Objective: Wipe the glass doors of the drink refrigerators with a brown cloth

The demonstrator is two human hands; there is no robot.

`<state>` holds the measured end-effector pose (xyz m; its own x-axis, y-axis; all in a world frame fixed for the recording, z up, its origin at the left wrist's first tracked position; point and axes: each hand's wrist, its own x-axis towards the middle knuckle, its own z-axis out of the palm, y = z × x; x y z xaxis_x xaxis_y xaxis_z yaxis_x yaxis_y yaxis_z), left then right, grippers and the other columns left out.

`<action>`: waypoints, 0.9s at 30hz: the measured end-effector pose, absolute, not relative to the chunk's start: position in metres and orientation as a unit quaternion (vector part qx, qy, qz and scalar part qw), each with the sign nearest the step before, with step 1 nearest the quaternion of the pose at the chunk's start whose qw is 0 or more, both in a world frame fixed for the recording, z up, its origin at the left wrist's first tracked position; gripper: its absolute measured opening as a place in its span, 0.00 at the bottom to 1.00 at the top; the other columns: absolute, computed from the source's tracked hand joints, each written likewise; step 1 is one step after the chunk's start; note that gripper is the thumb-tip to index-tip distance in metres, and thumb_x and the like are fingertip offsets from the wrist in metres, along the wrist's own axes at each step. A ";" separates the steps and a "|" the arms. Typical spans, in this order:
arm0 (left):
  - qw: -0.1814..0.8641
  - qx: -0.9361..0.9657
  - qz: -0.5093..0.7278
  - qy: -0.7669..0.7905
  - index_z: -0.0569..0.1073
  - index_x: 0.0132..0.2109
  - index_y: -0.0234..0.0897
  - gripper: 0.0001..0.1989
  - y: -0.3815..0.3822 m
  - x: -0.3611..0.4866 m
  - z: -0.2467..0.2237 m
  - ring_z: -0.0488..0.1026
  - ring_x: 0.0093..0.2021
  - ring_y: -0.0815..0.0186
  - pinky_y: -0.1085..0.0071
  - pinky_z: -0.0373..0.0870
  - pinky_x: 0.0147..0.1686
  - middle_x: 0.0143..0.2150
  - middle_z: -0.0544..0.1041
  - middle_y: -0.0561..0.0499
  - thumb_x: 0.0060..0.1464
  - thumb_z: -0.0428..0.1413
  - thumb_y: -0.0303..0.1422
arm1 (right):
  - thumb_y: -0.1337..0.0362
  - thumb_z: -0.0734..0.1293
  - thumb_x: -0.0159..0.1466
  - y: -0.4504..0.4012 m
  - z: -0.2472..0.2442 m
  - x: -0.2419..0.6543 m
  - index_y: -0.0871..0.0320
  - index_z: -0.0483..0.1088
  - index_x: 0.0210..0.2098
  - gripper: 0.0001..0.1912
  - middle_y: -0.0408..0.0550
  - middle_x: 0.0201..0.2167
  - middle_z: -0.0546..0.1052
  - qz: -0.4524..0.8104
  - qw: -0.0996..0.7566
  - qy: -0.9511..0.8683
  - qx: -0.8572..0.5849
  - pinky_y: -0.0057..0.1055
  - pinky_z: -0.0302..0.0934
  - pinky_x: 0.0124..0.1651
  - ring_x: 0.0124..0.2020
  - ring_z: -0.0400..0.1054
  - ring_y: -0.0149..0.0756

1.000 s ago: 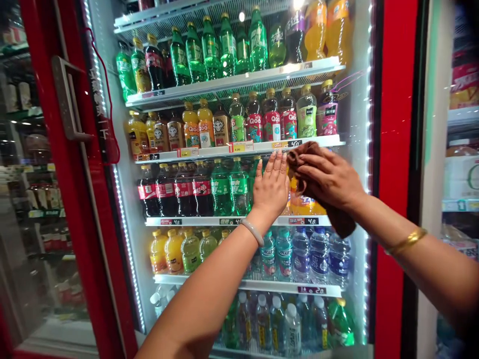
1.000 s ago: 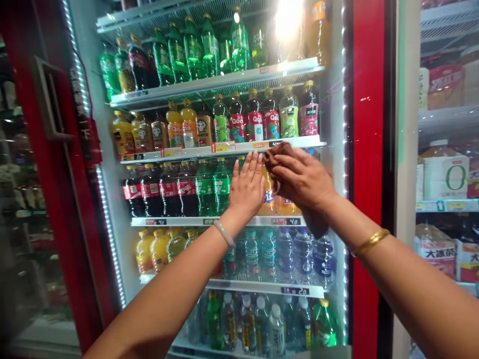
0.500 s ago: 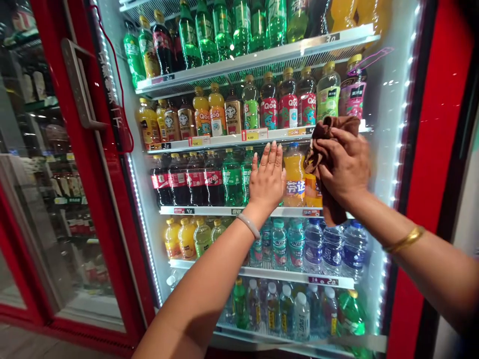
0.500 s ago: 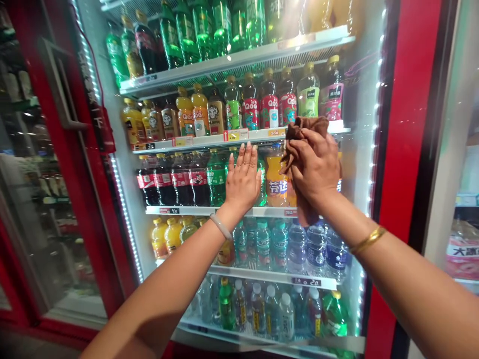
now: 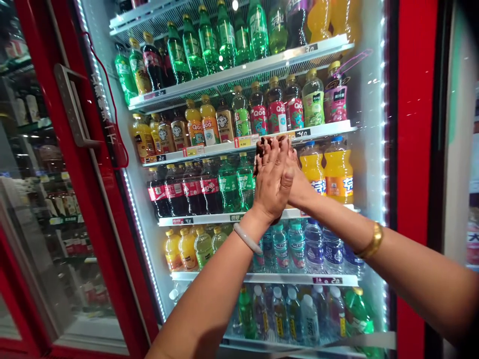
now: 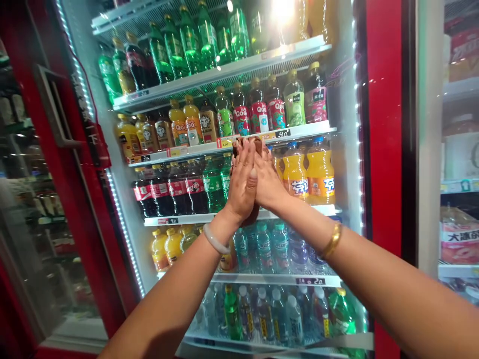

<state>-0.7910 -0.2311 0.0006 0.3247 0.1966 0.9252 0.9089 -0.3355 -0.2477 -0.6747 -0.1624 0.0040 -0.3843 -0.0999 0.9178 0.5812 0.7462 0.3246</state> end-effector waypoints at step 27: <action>0.544 -0.645 -0.403 -0.354 0.67 0.68 0.44 0.26 -0.217 -0.882 -0.006 0.64 0.74 0.52 0.46 0.55 0.76 0.71 0.71 0.42 0.64 0.56 0.31 | 0.64 0.52 0.76 -0.159 0.019 -0.702 0.55 0.51 0.77 0.31 0.49 0.77 0.55 -0.328 0.556 -0.742 -0.184 0.56 0.40 0.81 0.79 0.46 0.42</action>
<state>-0.8824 -0.2166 -0.0056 0.4242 0.0187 0.9054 0.8954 -0.1580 -0.4163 -0.7015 -0.1587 0.0190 -0.3150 -0.0921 0.9446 0.6368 0.7175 0.2823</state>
